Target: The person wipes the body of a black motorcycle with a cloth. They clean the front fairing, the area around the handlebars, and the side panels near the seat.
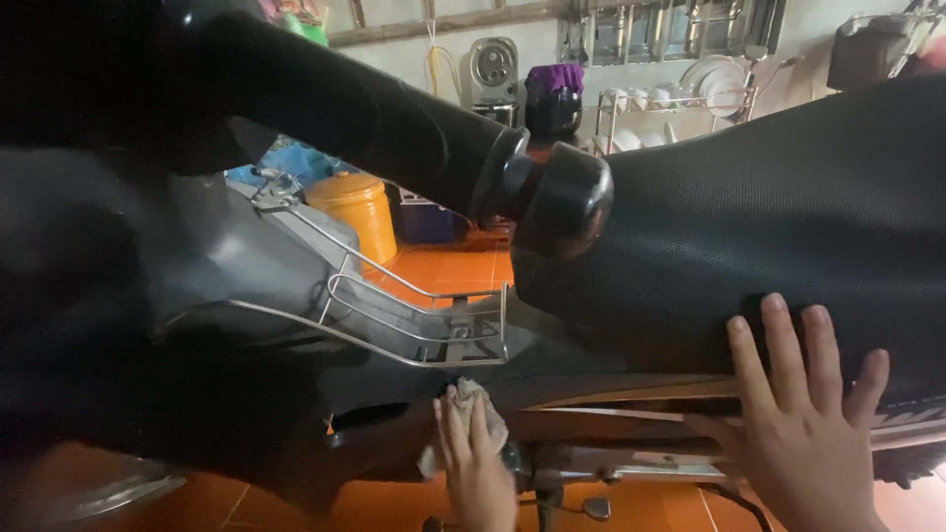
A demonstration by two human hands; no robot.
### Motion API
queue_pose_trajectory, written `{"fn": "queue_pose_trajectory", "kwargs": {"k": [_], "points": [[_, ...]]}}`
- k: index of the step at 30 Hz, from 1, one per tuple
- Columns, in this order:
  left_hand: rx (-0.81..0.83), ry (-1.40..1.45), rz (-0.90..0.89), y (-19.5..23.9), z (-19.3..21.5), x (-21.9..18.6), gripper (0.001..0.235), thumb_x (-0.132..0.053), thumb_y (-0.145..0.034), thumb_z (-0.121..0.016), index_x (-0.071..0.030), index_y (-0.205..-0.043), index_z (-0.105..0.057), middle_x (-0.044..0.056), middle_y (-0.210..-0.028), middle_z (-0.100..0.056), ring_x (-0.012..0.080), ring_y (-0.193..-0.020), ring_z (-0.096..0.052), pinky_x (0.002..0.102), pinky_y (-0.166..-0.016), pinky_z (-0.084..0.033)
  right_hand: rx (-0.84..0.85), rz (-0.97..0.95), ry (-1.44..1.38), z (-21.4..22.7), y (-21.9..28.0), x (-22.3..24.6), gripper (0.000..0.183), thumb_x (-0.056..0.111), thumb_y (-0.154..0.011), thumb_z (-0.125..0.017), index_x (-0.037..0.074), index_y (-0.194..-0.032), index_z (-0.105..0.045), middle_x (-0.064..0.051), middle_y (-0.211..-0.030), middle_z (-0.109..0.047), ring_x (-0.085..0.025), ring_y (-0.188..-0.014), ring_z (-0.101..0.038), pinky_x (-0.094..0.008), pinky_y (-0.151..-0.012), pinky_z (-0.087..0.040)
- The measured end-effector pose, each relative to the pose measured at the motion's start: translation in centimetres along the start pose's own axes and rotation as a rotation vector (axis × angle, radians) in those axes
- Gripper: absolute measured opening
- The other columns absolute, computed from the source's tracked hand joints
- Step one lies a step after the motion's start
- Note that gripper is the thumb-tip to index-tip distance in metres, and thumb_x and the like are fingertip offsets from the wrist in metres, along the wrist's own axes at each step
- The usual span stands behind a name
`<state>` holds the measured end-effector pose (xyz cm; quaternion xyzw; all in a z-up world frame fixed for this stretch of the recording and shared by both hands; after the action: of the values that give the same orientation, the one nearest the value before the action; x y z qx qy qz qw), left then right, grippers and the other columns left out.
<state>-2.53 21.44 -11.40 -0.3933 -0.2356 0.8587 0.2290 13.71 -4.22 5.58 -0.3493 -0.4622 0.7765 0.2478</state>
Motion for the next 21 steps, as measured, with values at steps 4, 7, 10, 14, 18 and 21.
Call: {"fn": "queue_pose_trajectory", "kwargs": {"k": [4, 7, 10, 14, 18, 21], "points": [[-0.070, 1.289, 1.056, 4.1, 0.7, -8.5, 0.043, -0.027, -0.099, -0.055, -0.020, -0.139, -0.068, 0.010, -0.123, -0.078, 0.0227, -0.111, -0.075, 0.037, -0.100, -0.058, 0.001, 0.019, 0.002, -0.1, 0.1, 0.3, 0.110, 0.074, -0.066, -0.061, 0.012, -0.157, -0.059, -0.017, -0.175, -0.050, -0.042, -0.163, -0.045, -0.075, -0.118, -0.040], [0.753, 0.723, 0.986, 8.1, 0.9, -14.9, 0.070, -0.084, -0.085, -0.025, -0.057, -0.144, -0.051, -0.025, -0.150, -0.054, 0.0076, -0.140, -0.054, 0.035, -0.124, -0.035, -0.057, 0.018, -0.044, 0.2, 0.2, 0.5, 0.106, 0.070, -0.072, -0.061, 0.009, -0.158, -0.060, -0.019, -0.174, -0.050, -0.044, -0.161, -0.046, -0.079, -0.116, -0.041], [-0.027, 0.452, -0.563, 6.0, 3.5, -17.9, 0.017, -0.014, -0.103, -0.071, 0.002, -0.101, -0.069, 0.022, -0.156, -0.052, 0.0510, -0.144, -0.042, 0.056, -0.108, -0.045, -0.020, 0.032, -0.049, -0.2, 0.5, 0.3, 0.110, 0.064, -0.065, -0.065, 0.010, -0.160, -0.055, -0.018, -0.177, -0.045, -0.044, -0.162, -0.044, -0.079, -0.115, -0.041], [-0.092, 0.260, -0.592, 3.2, 0.9, -10.9, 0.060, -0.007, -0.094, -0.068, -0.017, -0.152, -0.052, 0.013, -0.156, -0.049, 0.0401, -0.140, -0.048, 0.060, -0.117, -0.034, -0.016, 0.012, -0.074, -0.5, 0.3, -0.2, 0.110, 0.072, -0.067, -0.060, 0.011, -0.159, -0.056, -0.017, -0.176, -0.045, -0.043, -0.162, -0.042, -0.080, -0.117, -0.038], [0.168, 0.047, -0.069, 0.0, -0.8, -2.4, 0.094, 0.018, -0.078, -0.061, -0.029, -0.157, -0.043, 0.009, -0.172, -0.015, 0.0371, -0.155, -0.017, 0.055, -0.124, -0.020, -0.009, 0.018, -0.061, -0.2, 0.1, -0.2, 0.111, 0.072, -0.066, -0.061, 0.011, -0.159, -0.055, -0.018, -0.175, -0.045, -0.043, -0.163, -0.041, -0.078, -0.116, -0.039], [0.029, 0.261, 0.320, 1.6, -0.9, -5.5, 0.100, 0.021, -0.078, -0.059, -0.037, -0.157, -0.037, 0.002, -0.176, -0.004, 0.0328, -0.161, -0.009, 0.051, -0.116, -0.043, 0.008, 0.013, -0.015, -0.3, 0.0, -0.3, 0.111, 0.072, -0.064, -0.063, 0.013, -0.157, -0.057, -0.017, -0.174, -0.048, -0.042, -0.161, -0.045, -0.074, -0.119, -0.038]]}}
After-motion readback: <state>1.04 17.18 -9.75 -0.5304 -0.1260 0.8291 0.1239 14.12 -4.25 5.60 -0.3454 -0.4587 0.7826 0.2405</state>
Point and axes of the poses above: each hand's wrist, its own y-axis away from the middle knuckle, its own z-axis out of the back of the hand, x = y × z, the point moved 9 cm from there along -y, towards the middle knuckle
